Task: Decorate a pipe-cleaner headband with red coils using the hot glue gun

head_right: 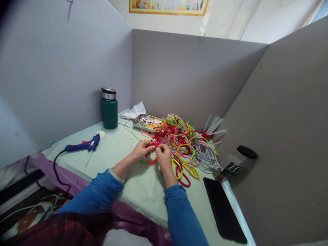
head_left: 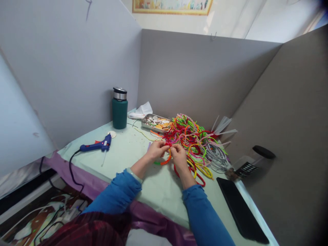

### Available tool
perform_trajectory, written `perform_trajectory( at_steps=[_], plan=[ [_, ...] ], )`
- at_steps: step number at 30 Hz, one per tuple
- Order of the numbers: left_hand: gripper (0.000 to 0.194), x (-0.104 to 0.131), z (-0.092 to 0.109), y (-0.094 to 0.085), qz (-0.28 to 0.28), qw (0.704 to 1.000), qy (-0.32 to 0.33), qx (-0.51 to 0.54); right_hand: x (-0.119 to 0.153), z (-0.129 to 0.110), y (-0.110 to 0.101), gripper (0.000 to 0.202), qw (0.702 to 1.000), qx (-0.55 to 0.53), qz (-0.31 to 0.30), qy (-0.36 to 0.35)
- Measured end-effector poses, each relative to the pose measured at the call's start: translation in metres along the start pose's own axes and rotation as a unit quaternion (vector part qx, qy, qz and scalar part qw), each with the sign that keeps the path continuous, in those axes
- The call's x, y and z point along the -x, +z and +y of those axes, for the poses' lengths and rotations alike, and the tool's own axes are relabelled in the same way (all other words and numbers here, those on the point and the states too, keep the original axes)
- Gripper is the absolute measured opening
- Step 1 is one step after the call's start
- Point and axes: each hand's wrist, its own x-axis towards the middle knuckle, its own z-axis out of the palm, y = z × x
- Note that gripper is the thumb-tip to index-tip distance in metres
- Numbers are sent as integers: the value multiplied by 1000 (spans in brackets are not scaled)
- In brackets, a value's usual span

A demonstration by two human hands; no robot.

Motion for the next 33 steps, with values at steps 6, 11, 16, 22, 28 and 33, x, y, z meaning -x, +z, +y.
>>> perform_trajectory(
  at_steps=[6,11,16,22,28,33],
  plan=[
    [15,1,3,-2,31,996,2,-82,0,1,1,11,998,-38,9,48],
    [17,1,4,-2,16,999,-5,-28,0,-1,0,16,998,-43,-5,42],
    [17,2,1,-3,-27,997,-30,-70,-1,-7,-6,21,999,-5,-42,-21],
    [16,2,-6,-6,-14,987,-28,-155,-1,-6,-14,15,983,124,-87,-99],
    [13,5,-4,-7,-22,984,-39,-175,-2,-9,-19,13,979,139,-136,-64],
    [16,4,-2,-7,-79,993,-64,-65,-2,-10,-20,13,978,150,-114,-84]
  ],
)
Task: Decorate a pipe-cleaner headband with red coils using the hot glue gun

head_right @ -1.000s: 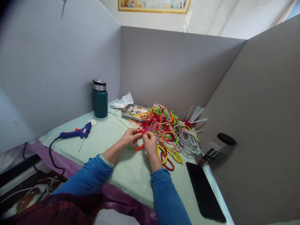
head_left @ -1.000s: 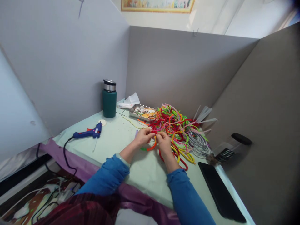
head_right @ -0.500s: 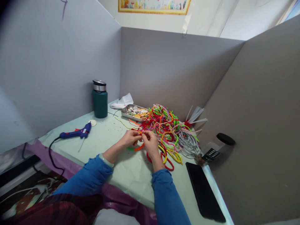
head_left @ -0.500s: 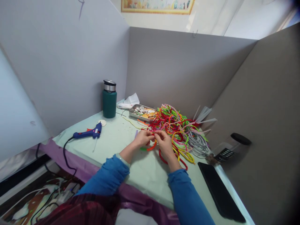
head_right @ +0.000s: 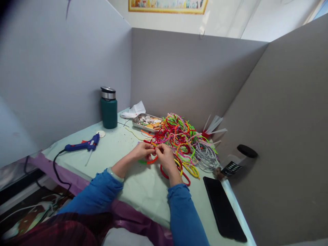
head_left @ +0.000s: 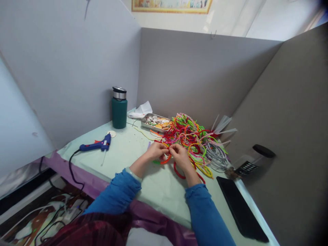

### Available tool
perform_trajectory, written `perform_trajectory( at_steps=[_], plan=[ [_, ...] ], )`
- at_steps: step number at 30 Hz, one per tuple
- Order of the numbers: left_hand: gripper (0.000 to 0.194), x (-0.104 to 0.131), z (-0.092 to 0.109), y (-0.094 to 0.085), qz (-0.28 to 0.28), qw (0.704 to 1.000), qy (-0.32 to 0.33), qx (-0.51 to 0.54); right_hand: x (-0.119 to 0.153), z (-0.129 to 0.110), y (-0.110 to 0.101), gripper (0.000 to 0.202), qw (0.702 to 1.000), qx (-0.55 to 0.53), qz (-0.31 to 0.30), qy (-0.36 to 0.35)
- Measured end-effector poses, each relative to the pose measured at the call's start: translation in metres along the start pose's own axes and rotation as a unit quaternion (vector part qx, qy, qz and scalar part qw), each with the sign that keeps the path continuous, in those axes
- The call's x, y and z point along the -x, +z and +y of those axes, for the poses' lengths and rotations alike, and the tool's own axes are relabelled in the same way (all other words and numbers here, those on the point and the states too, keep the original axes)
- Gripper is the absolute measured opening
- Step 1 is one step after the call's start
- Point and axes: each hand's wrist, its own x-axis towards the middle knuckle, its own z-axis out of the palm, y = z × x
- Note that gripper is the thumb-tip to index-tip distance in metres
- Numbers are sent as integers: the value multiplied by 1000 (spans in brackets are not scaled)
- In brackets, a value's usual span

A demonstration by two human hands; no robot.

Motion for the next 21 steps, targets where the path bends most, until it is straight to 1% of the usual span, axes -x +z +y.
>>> perform_trajectory(
  at_steps=[2,6,9,12,16,18,21],
  plan=[
    [16,-1,-2,1,6,1000,-4,-3,0,2,1,13,1000,11,5,-7],
    [16,-5,-7,6,76,996,9,-56,-1,5,7,12,995,76,34,-46],
    [14,-7,-6,12,109,994,-14,-13,0,7,14,11,987,120,70,-75],
    [12,-6,-1,15,125,990,-45,49,0,8,19,9,984,128,94,-78],
    [10,-1,8,15,126,987,-51,85,-1,10,20,11,990,87,100,-53],
    [9,1,11,13,121,985,-48,113,-2,11,18,16,995,24,96,-22],
    [6,4,15,9,123,977,-44,170,-2,11,14,26,994,-72,80,32]
  ],
)
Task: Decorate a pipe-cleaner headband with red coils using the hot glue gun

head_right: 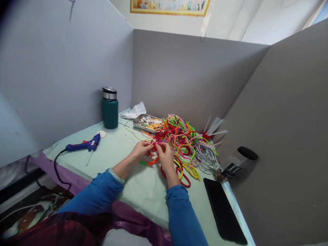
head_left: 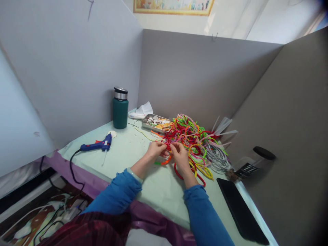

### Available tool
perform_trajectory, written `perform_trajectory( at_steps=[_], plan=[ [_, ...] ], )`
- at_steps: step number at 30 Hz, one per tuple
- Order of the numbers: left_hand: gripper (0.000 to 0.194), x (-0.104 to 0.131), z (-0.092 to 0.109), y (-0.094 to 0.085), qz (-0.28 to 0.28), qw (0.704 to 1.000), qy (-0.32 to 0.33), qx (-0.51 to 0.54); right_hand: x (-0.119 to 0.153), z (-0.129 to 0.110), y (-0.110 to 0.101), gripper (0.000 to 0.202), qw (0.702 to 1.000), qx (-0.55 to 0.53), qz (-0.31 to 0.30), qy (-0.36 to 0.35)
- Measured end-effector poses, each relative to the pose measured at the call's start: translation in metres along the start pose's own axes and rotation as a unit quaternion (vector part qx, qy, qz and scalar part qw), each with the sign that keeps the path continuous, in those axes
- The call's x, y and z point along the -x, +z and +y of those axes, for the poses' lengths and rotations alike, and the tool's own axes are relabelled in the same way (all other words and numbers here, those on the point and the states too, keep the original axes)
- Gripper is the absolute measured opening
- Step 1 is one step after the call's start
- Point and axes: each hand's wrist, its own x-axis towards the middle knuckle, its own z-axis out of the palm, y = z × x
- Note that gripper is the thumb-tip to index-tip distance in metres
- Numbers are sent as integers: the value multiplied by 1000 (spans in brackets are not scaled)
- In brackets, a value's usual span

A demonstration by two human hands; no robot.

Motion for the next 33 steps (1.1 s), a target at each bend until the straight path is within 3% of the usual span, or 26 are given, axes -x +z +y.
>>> perform_trajectory(
  at_steps=[4,11,18,24,29,33],
  plan=[
    [11,0,2,-2,-5,999,12,48,1,0,-1,26,1000,-4,-24,11],
    [21,2,2,-3,-33,998,20,47,0,-2,-1,23,999,-29,-13,24],
    [19,4,7,-6,-7,996,14,92,2,-3,2,23,998,-52,-26,14],
    [27,2,2,-6,-32,997,38,58,2,-3,2,22,999,-37,-22,2],
    [24,1,1,-5,-10,998,55,14,2,-6,2,23,998,-61,-17,26],
    [21,0,2,-5,-23,998,64,-18,2,-9,0,21,998,-48,-14,23]
  ],
)
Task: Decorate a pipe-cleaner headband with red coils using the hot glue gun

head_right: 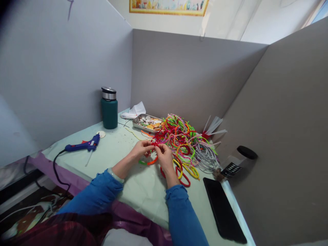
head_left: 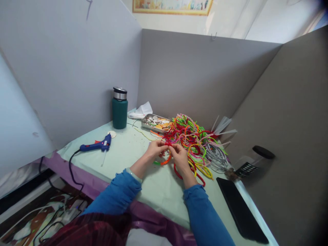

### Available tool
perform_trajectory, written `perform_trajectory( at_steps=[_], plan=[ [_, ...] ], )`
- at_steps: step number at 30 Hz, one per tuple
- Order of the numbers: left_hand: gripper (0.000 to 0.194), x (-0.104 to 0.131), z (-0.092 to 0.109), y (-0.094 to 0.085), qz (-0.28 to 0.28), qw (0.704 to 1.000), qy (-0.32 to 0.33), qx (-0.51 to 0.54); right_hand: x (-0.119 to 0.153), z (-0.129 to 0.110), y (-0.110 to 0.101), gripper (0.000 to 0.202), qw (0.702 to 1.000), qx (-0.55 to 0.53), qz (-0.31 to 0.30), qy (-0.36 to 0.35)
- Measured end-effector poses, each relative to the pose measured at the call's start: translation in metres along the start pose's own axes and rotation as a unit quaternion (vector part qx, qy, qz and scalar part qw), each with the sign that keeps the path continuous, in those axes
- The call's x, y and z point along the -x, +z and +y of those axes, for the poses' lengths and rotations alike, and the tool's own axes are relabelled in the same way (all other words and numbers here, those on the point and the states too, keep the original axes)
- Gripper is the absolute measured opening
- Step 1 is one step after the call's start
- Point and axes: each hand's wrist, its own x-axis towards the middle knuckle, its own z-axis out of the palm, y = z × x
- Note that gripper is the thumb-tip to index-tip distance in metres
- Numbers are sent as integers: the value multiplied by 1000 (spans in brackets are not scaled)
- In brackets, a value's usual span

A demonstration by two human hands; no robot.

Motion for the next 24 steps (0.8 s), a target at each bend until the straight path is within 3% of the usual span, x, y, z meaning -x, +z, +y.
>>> perform_trajectory(
  at_steps=[8,16,24],
  plan=[
    [19,-4,-4,0,-8,998,18,-54,3,-3,-2,17,998,49,-18,-31],
    [26,-2,-7,5,6,996,25,84,3,0,13,20,989,-124,54,60],
    [25,2,1,1,-17,994,-25,109,2,1,8,22,996,-56,64,22]
  ],
)
